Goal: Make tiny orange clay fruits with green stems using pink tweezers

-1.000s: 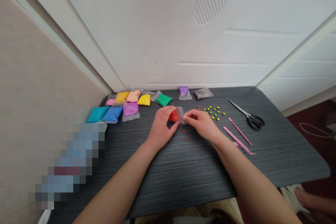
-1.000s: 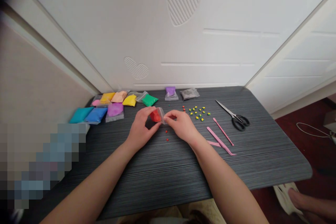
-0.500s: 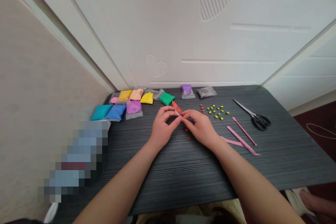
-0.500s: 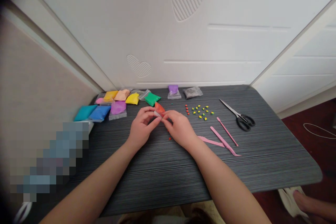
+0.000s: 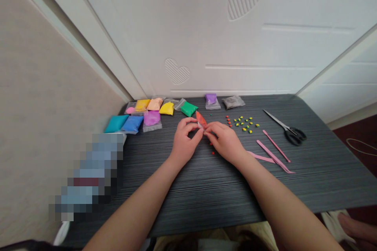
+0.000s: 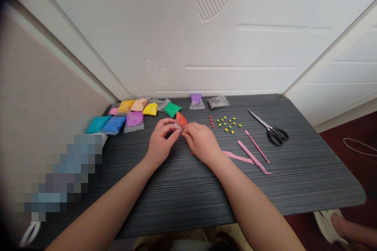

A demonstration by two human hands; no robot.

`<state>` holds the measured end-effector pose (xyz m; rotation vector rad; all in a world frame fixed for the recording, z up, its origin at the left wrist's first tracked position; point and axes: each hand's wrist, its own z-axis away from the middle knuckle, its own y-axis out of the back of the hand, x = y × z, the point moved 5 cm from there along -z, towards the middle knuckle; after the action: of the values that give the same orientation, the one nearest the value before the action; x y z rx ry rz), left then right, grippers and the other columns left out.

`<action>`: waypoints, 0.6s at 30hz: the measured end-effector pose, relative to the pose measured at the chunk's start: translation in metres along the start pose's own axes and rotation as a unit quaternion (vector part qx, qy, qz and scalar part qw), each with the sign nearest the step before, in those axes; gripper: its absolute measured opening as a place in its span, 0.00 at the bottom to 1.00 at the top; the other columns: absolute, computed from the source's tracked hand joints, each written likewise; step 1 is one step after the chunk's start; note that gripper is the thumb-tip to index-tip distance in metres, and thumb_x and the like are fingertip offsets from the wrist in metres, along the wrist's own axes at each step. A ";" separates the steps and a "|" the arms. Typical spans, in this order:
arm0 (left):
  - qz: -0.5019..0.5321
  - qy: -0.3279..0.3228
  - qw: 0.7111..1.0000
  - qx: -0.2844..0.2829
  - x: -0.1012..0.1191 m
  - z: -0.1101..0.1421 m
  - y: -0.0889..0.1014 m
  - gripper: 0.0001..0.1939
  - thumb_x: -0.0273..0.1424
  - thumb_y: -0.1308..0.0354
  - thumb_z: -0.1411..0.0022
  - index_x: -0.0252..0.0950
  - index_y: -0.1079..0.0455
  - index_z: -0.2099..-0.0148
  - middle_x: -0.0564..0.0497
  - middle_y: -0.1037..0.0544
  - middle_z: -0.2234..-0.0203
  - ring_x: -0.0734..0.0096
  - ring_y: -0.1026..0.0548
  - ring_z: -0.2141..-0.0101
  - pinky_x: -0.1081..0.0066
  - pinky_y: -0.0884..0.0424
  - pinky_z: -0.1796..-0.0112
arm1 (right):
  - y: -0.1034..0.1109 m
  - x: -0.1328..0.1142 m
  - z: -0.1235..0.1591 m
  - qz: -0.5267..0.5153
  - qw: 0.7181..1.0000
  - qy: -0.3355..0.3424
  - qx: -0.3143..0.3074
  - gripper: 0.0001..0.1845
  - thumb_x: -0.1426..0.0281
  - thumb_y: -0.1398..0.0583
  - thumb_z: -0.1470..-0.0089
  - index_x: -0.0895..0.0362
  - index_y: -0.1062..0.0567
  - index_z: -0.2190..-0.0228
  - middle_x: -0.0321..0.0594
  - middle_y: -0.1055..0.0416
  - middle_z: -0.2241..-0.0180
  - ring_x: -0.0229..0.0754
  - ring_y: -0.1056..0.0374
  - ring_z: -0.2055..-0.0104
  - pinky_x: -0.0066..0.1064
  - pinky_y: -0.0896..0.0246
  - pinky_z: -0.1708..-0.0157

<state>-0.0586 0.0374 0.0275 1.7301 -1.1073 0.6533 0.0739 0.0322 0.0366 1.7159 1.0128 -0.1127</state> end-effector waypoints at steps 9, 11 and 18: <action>-0.085 -0.007 0.996 -0.033 -0.003 -0.001 -0.006 0.05 0.27 0.48 0.45 0.36 0.31 0.70 0.51 0.28 0.69 0.68 0.31 0.64 0.67 0.35 0.61 | -0.004 0.000 0.000 0.038 0.999 0.008 -0.012 0.06 0.72 0.49 0.45 0.55 0.32 0.69 0.40 0.31 0.62 0.40 0.36 0.58 0.32 0.43 0.58; -0.077 -0.019 0.996 -0.046 -0.004 -0.001 -0.007 0.05 0.27 0.48 0.45 0.37 0.30 0.69 0.51 0.27 0.69 0.68 0.31 0.63 0.67 0.35 0.59 | -0.004 0.000 0.000 0.029 1.000 0.005 -0.010 0.05 0.71 0.49 0.45 0.55 0.32 0.69 0.39 0.31 0.62 0.40 0.36 0.58 0.32 0.43 0.58; -0.077 -0.071 0.992 -0.069 0.010 -0.003 -0.007 0.08 0.28 0.50 0.42 0.36 0.30 0.68 0.51 0.26 0.69 0.69 0.32 0.62 0.66 0.37 0.57 | 0.001 0.001 0.000 0.028 0.999 -0.023 0.019 0.03 0.72 0.48 0.47 0.56 0.34 0.70 0.40 0.30 0.64 0.41 0.36 0.60 0.34 0.45 0.58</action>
<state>-0.0477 0.0372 0.0335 1.7424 -1.0766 0.3560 0.0747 0.0326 0.0368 1.7680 0.9334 -0.1356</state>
